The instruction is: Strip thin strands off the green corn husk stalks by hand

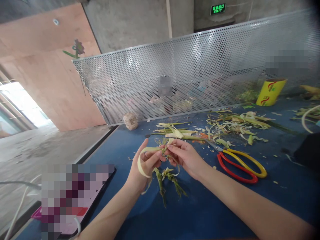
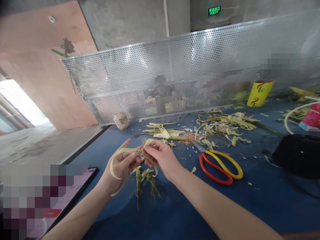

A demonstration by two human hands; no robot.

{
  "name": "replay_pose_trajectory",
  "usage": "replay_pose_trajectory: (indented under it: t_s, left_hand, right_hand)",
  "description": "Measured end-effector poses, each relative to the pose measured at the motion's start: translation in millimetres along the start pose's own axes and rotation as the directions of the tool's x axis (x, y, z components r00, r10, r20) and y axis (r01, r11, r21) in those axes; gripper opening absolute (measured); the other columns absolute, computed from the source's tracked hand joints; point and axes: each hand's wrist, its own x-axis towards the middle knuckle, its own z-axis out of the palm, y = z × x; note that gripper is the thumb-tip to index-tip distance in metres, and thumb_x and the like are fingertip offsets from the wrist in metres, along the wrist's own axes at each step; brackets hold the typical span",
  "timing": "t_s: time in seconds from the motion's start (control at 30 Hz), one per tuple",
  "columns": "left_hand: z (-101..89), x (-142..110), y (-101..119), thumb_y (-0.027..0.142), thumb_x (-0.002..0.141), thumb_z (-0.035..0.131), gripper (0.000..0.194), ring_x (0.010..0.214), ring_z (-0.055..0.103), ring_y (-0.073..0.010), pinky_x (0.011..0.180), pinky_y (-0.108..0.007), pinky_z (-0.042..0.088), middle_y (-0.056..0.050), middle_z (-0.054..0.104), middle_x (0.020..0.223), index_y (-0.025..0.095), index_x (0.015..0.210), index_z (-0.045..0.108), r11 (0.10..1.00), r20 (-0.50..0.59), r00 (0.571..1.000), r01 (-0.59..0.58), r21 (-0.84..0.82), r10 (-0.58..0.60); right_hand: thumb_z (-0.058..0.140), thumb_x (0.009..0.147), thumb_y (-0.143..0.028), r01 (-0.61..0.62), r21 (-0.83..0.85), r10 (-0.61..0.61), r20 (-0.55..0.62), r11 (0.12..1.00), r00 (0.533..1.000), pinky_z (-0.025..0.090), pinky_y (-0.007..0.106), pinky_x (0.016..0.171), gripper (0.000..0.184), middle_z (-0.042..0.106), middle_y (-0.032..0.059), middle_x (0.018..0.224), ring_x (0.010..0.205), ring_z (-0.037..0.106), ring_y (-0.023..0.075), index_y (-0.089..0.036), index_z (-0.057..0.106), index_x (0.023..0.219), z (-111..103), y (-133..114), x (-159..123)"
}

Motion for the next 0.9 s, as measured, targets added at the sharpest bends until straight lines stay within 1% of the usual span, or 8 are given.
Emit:
replay_pose_trajectory:
  t_s: [0.07,0.13,0.3,0.4,0.5,0.63,0.8,0.9]
  left_hand:
    - [0.3,-0.9,-0.3,0.020,0.054,0.074,0.099,0.051,0.057,-0.0122,0.046,-0.021,0.040,0.000,0.065,0.060,0.013,0.134,0.016,0.995,-0.009,0.998,-0.057,0.079,0.058]
    - [-0.2,-1.2,-0.1,0.021,0.053,0.074,0.101,0.048,0.055,-0.0117,0.042,-0.020,0.038,0.000,0.065,0.060,0.012,0.134,0.014,0.986,0.002,0.995,-0.099,0.132,0.100]
    - [-0.5,-2.5,2.1,0.021,0.056,0.073,0.102,0.042,0.052,-0.0103,0.038,-0.018,0.035,0.001,0.063,0.055,0.012,0.136,0.009,0.974,0.034,0.993,-0.115,0.193,0.110]
    - [0.1,-3.6,2.1,0.023,0.059,0.071,0.100,0.039,0.049,-0.0091,0.037,-0.018,0.034,0.002,0.061,0.049,0.011,0.136,0.008,0.978,0.068,0.994,-0.100,0.186,0.088]
    - [0.0,-4.3,0.6,0.023,0.058,0.072,0.101,0.036,0.048,-0.0087,0.037,-0.019,0.036,0.001,0.062,0.050,0.010,0.136,0.008,0.982,0.077,0.995,-0.083,0.171,0.071]
    - [0.7,-5.6,-0.5,0.014,0.048,0.076,0.109,0.043,0.054,-0.0121,0.037,-0.021,0.042,-0.001,0.065,0.065,0.015,0.135,0.010,0.987,0.072,0.997,-0.033,0.155,0.022]
    - [2.7,-6.9,4.1,0.013,0.049,0.075,0.105,0.047,0.058,-0.0151,0.035,-0.020,0.041,-0.001,0.064,0.061,0.016,0.134,0.013,0.987,0.048,0.999,-0.012,0.159,0.004]
    - [3.1,-6.8,8.2,0.011,0.051,0.075,0.103,0.045,0.056,-0.0128,0.035,-0.019,0.040,0.000,0.064,0.060,0.013,0.134,0.014,0.987,0.020,1.000,-0.021,0.156,0.018]
  right_hand:
    - [0.061,0.070,-0.031,0.050,-0.098,-0.047,0.033,0.994,0.998,0.033,0.020,0.043,0.013,0.056,-0.0029,0.059,0.046,0.047,0.0066,-0.018,0.058,0.070,0.3,-0.4,-1.0]
    - [0.061,0.069,-0.028,0.115,-0.214,-0.109,0.042,0.970,0.993,0.034,0.021,0.047,0.012,0.053,-0.0036,0.057,0.048,0.045,0.0066,-0.018,0.057,0.065,0.7,-1.6,-1.8]
    - [0.062,0.066,-0.026,0.172,-0.354,-0.209,-0.067,0.919,0.976,0.034,0.022,0.051,0.010,0.052,-0.0030,0.058,0.053,0.045,0.0074,-0.018,0.059,0.063,0.0,-3.5,-0.7]
    - [0.062,0.066,-0.031,0.134,-0.319,-0.180,-0.120,0.938,0.976,0.031,0.021,0.044,0.015,0.047,-0.0047,0.052,0.044,0.039,0.0061,-0.018,0.057,0.063,-0.8,-1.6,0.1]
    - [0.060,0.068,-0.035,0.075,-0.298,-0.116,-0.121,0.951,0.986,0.024,0.019,0.036,0.018,0.038,-0.0073,0.047,0.036,0.031,0.0042,-0.018,0.054,0.064,-1.0,0.2,-0.9]
    - [0.058,0.071,-0.035,0.086,-0.344,-0.111,-0.054,0.935,0.992,0.021,0.018,0.031,0.016,0.044,-0.0057,0.056,0.033,0.030,0.0022,-0.019,0.054,0.067,-0.5,-1.6,-3.2]
    - [0.060,0.070,-0.032,0.067,-0.354,-0.086,-0.037,0.933,0.996,0.021,0.017,0.029,0.015,0.045,-0.0047,0.062,0.033,0.033,0.0014,-0.020,0.051,0.075,-0.2,-9.4,-3.3]
    - [0.061,0.068,-0.028,0.077,-0.365,-0.096,-0.034,0.928,0.995,0.020,0.017,0.028,0.018,0.045,-0.0046,0.065,0.033,0.033,0.0008,-0.021,0.051,0.081,-1.6,-13.6,-2.2]
